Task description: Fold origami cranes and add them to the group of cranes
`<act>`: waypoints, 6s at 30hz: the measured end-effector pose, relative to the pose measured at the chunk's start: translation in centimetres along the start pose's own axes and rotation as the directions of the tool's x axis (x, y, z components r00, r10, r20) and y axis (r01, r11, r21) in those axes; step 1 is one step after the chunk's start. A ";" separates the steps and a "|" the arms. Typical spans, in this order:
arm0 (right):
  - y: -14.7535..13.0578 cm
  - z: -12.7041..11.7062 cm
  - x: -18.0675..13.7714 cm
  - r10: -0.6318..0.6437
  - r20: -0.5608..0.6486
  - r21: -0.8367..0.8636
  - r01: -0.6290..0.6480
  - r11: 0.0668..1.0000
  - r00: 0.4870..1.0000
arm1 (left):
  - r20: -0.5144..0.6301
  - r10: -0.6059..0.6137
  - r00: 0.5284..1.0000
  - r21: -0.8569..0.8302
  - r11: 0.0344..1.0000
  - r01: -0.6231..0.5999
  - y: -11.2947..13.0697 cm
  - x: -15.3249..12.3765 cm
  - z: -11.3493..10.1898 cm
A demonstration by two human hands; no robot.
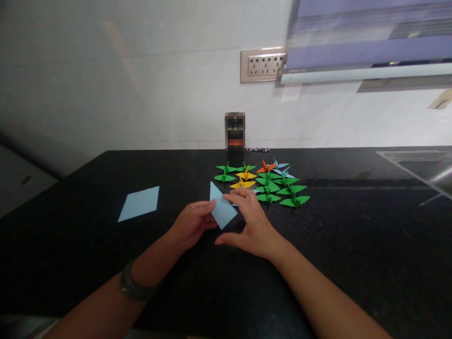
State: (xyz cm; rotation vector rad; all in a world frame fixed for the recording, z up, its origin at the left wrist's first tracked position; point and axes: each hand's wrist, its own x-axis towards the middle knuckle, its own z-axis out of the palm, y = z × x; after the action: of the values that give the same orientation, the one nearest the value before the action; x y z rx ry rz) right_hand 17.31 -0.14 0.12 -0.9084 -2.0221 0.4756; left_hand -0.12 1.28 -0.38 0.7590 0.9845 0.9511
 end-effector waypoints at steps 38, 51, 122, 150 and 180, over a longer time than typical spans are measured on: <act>0.6 1.0 0.3 0.586 -0.031 0.448 -0.513 0.732 0.810 | 0.117 0.013 0.993 0.103 0.994 -0.025 0.0 -0.4 0.4; 1.7 -1.5 0.8 0.086 0.166 0.209 -0.121 0.970 0.982 | 0.144 -0.071 0.987 0.034 0.997 0.066 0.1 -0.2 0.4; 0.9 1.8 0.1 0.622 0.314 0.315 -0.696 0.645 0.718 | -0.007 0.158 0.987 0.279 0.948 -0.150 -0.6 0.3 0.1; 0.6 1.1 0.3 0.484 0.240 0.151 -0.525 0.838 0.842 | -0.069 0.287 0.956 0.414 0.880 -0.234 -0.3 -0.2 0.6; 0.3 1.9 0.5 0.654 0.117 0.592 -0.581 0.559 0.748 | -0.082 0.219 0.972 0.301 0.936 -0.185 -0.2 -0.3 0.9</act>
State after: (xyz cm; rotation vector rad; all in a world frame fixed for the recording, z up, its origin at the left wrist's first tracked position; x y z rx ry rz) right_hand 15.72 0.46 -0.86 -1.1813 -1.2280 1.3435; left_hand 0.69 0.85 -0.10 1.0795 1.1798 1.0492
